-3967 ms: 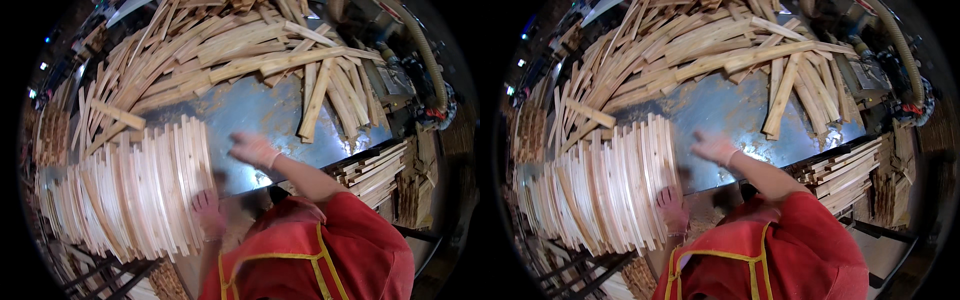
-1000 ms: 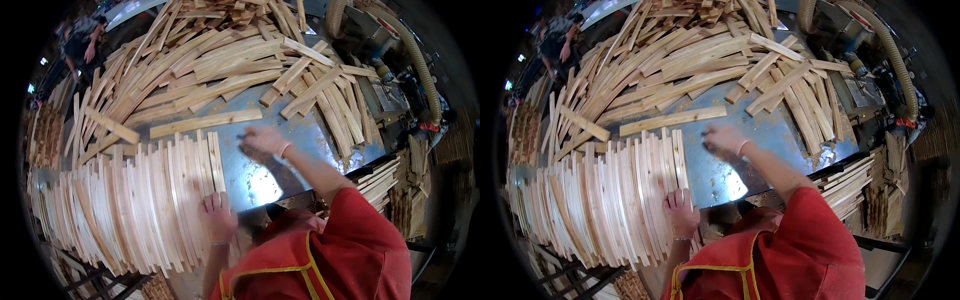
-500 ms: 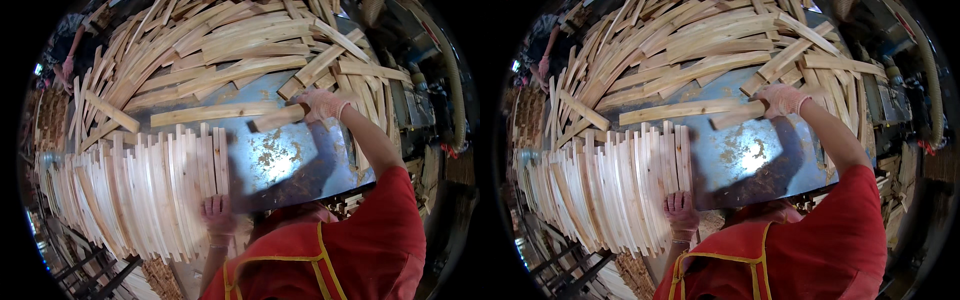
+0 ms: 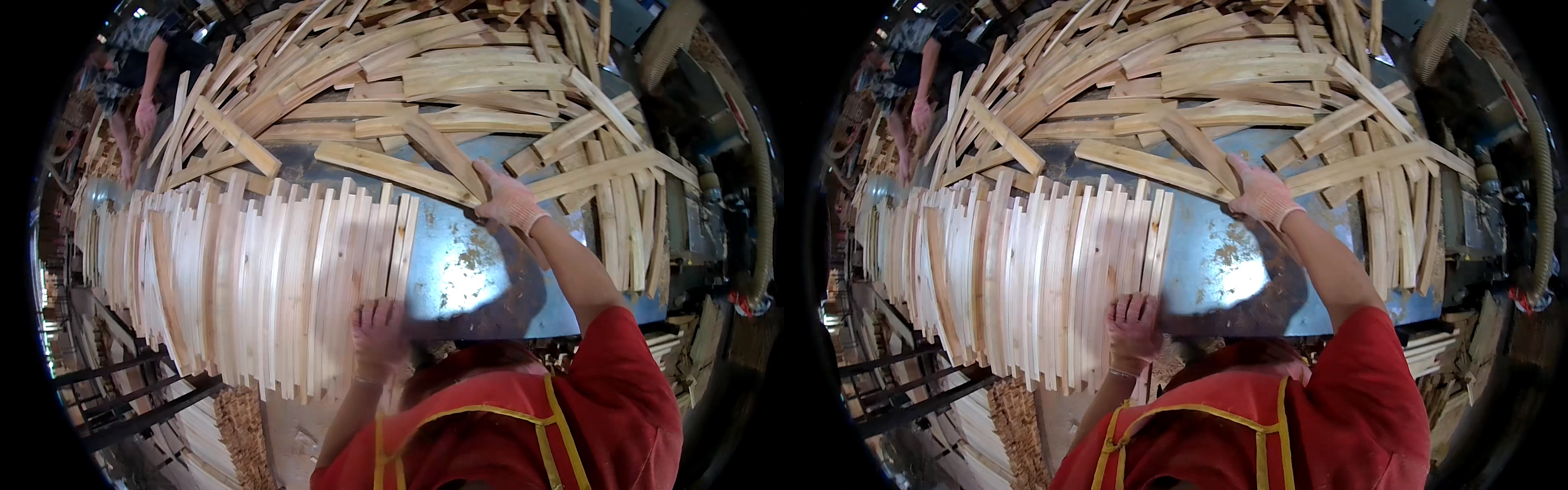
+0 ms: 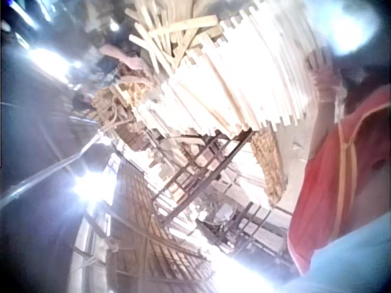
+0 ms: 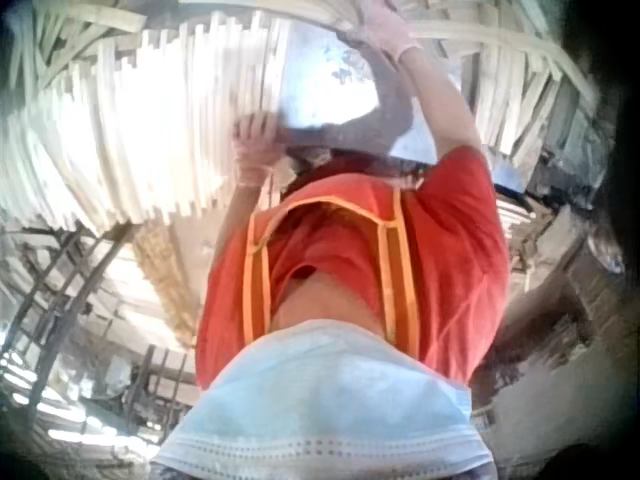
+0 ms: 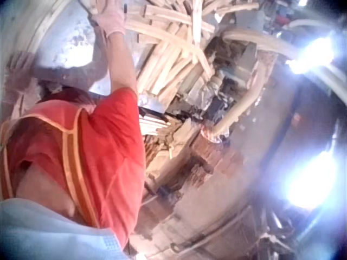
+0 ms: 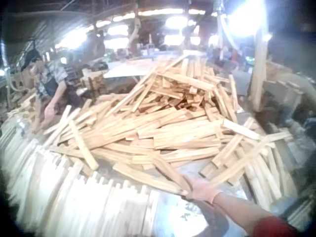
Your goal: The person picks up thin wooden planks from a disorganized pile on a metal table and arranges them into a neat, vertical stack. The person handles the planks one by one, aligning them carefully to form a uniform pile.
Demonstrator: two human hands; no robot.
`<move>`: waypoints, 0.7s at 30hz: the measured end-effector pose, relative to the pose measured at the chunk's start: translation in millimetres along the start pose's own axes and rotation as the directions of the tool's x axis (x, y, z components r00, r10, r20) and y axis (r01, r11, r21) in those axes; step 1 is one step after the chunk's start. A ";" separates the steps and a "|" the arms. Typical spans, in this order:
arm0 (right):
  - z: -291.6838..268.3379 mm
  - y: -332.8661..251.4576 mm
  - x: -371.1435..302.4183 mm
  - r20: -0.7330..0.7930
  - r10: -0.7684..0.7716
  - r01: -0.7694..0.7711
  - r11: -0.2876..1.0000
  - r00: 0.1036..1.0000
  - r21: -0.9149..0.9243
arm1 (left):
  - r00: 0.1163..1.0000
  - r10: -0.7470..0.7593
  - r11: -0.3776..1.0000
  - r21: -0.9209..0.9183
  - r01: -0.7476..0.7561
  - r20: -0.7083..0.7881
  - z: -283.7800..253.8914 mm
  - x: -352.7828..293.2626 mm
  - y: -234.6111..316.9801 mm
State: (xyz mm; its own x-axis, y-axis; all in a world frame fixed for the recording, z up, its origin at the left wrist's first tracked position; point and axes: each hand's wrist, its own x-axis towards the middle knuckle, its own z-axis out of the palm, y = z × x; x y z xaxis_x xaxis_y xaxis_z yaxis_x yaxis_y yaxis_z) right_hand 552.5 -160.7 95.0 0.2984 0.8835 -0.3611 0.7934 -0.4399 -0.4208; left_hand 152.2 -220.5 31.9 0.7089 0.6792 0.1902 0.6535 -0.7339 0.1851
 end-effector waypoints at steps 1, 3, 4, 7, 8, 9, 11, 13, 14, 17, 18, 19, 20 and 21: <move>-7.5 2.6 -25.3 0.003 0.049 -0.049 0.998 0.999 0.040 | 1.000 0.008 1.000 0.002 -0.008 -0.016 1.2 -2.8 2.0; -3.4 21.3 -76.5 0.080 0.123 -0.143 0.936 0.989 0.322 | 1.000 0.012 1.000 0.002 -0.013 0.027 -9.6 -3.8 4.3; 2.4 26.5 -104.3 0.116 0.152 -0.189 0.871 0.982 0.453 | 0.999 0.021 1.000 0.000 -0.021 0.045 -13.9 -3.5 5.6; 50.3 15.2 -179.1 0.083 0.085 -0.119 0.672 0.993 0.731 | 0.984 -0.032 0.979 -0.192 0.066 0.175 -22.3 3.9 13.7; 68.1 -5.0 -203.5 0.053 0.047 -0.070 0.525 0.997 0.848 | 0.970 -0.056 0.952 -0.280 0.123 0.237 -24.6 8.4 19.5; 86.2 -25.2 -222.8 0.023 0.058 -0.049 0.486 0.998 0.872 | 0.985 -0.099 0.874 -0.461 0.154 0.142 -23.4 12.2 32.9; 123.1 -64.0 -247.9 0.042 0.077 -0.066 0.351 0.996 0.934 | 0.949 -0.216 0.549 -0.775 0.313 0.230 -19.8 32.4 55.4; 146.0 -82.2 -257.3 0.041 0.079 -0.065 0.332 0.996 0.941 | 0.911 -0.203 0.189 -0.898 0.397 0.359 -16.3 53.9 60.6; 155.7 -79.1 -259.2 0.009 0.105 -0.049 0.385 0.994 0.922 | 0.792 -0.148 0.225 -0.760 0.610 0.593 -23.2 63.8 52.0; 149.4 -45.6 -275.6 -0.095 0.171 0.089 0.042 0.981 0.995 | 0.815 -0.181 0.156 -0.803 0.576 0.550 -5.9 41.2 44.5; 137.5 -19.5 -280.6 -0.199 0.146 0.210 -0.069 0.969 0.975 | 0.835 -0.222 0.290 -0.784 0.549 0.503 -12.2 29.9 50.7; 119.0 -9.0 -290.8 -0.224 0.306 0.296 -0.215 0.925 0.931 | 0.935 -0.226 0.571 -0.740 0.355 0.273 -4.3 9.9 50.5; 122.2 45.5 -297.2 -0.289 0.210 0.344 -0.311 0.934 0.886 | 0.978 -0.150 0.762 -0.614 0.206 0.142 11.7 -8.3 50.5; 107.7 53.0 -308.8 -0.264 0.389 0.365 -0.215 0.883 0.906 | 0.995 -0.101 0.906 -0.412 0.095 0.006 28.4 -30.8 42.3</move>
State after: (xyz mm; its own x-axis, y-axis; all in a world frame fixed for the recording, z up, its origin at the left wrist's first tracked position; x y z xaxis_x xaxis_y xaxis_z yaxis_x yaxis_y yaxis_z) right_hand 445.3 -474.2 94.6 0.7119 0.6512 -0.2628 -0.5418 0.2714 -0.7955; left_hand 165.5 -272.6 6.5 0.6408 0.7499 0.1646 0.5501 -0.5980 0.5829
